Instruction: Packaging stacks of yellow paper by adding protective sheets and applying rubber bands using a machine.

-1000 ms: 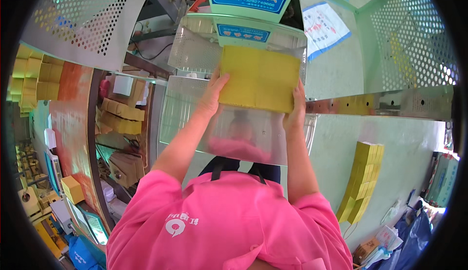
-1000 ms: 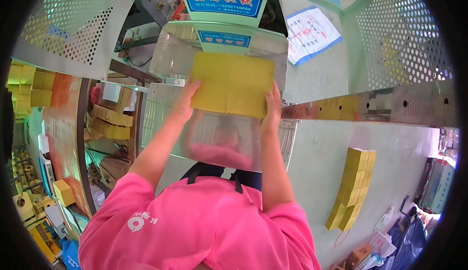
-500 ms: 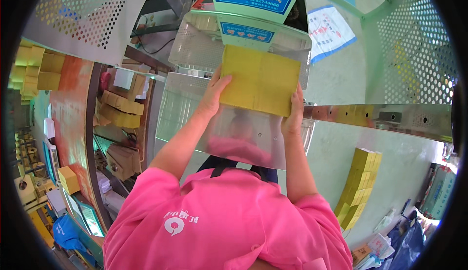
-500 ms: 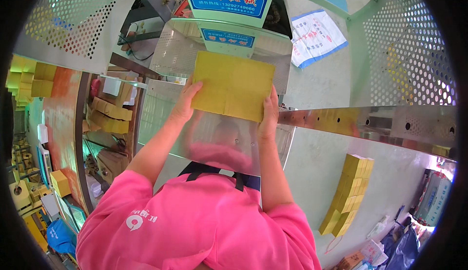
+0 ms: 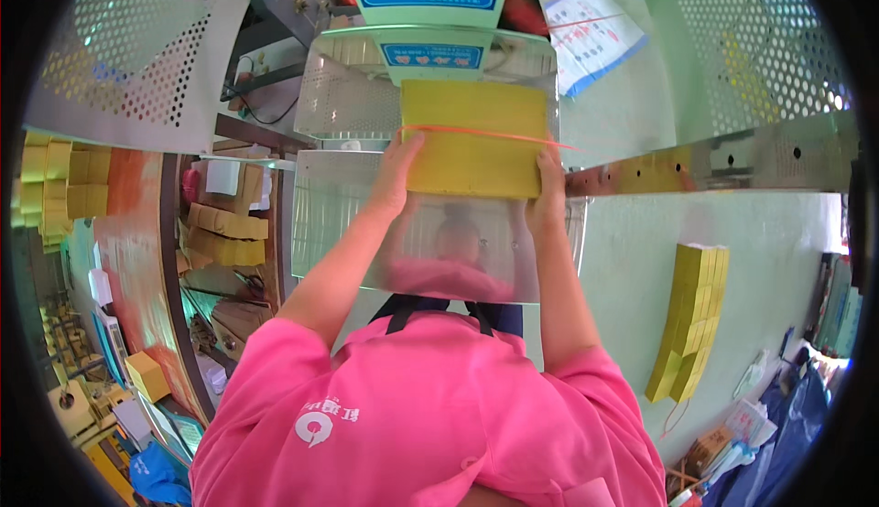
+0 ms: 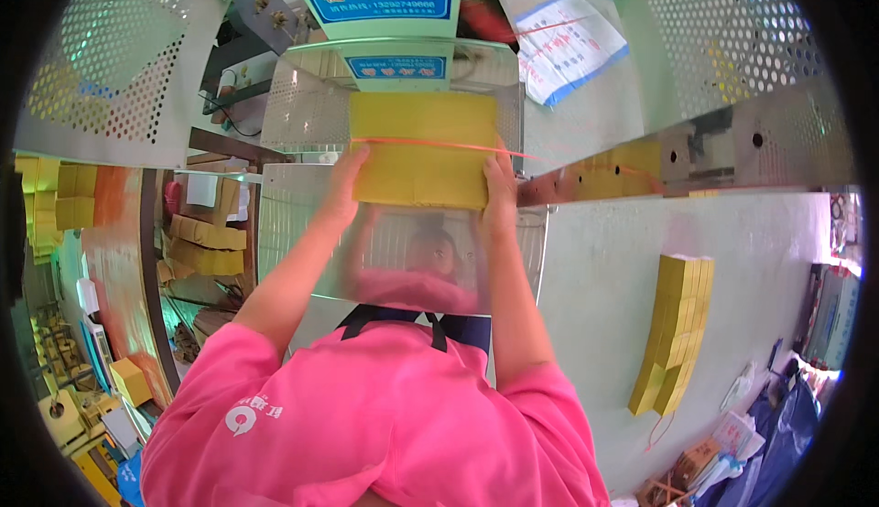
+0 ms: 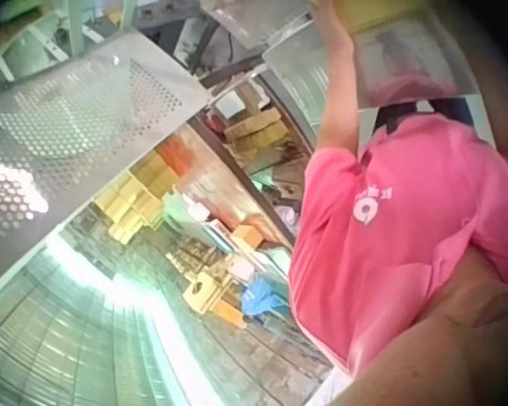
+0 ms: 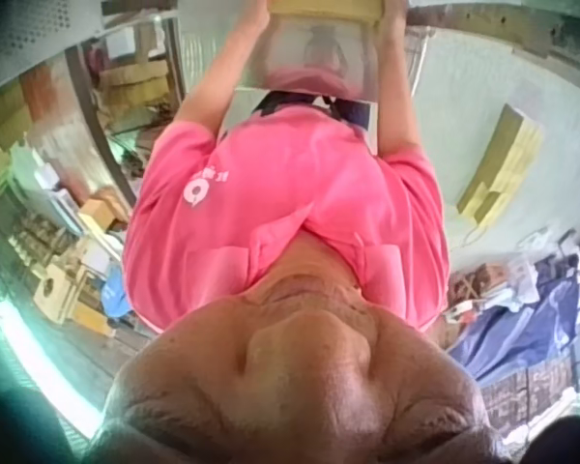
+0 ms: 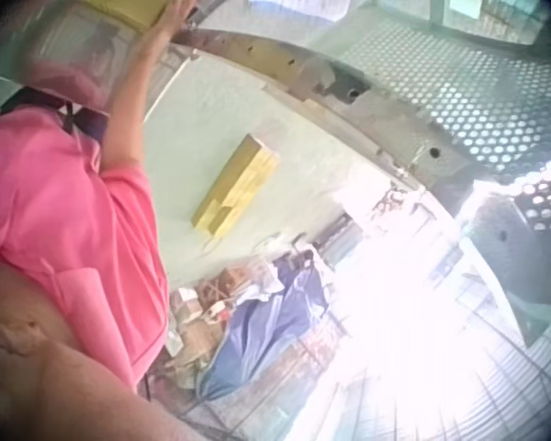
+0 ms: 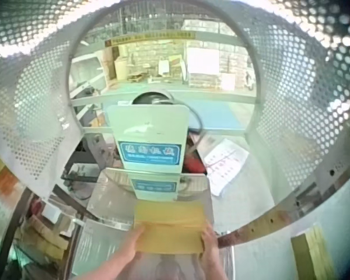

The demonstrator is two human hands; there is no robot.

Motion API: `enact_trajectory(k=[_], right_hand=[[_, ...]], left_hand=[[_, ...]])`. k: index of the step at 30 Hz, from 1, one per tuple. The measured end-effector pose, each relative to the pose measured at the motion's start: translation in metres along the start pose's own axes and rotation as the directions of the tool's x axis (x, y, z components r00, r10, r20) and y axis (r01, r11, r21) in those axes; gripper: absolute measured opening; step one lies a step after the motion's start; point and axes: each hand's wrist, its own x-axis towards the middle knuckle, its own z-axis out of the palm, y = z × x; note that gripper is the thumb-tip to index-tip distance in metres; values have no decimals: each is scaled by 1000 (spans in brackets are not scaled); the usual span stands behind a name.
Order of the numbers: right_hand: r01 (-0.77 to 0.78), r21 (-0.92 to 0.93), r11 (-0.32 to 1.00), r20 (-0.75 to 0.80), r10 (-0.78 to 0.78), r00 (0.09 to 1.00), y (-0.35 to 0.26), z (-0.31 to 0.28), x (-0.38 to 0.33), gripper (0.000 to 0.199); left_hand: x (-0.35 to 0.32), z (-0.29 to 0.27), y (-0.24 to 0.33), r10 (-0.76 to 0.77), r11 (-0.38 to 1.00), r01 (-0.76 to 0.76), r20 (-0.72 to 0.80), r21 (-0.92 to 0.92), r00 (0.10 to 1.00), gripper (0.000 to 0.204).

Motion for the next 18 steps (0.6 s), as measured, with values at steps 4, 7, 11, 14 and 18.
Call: enact_trajectory(k=[4, 7, 11, 14, 18], right_hand=[[-81, 77, 994, -56, 85, 995, 6, -5, 1, 49], [-113, 91, 989, -59, 119, 991, 1, -4, -1, 46], [-120, 152, 981, -44, 128, 991, 2, -11, 1, 44], [-179, 136, 974, -77, 191, 979, 3, -17, 4, 44], [-158, 118, 980, -89, 169, 982, 11, -32, 8, 45]], left_hand=[[-5, 10, 6, 3, 998, -2, -12, 64, 1000, 56], [-3, 14, 4, 0, 996, 3, -28, 87, 1000, 58], [2, 18, -2, 3, 995, 0, -27, 104, 1000, 61], [3, 11, -2, -42, 991, 41, 5, 130, 999, 60], [11, 22, -3, -39, 976, 50, -58, 210, 998, 59]])
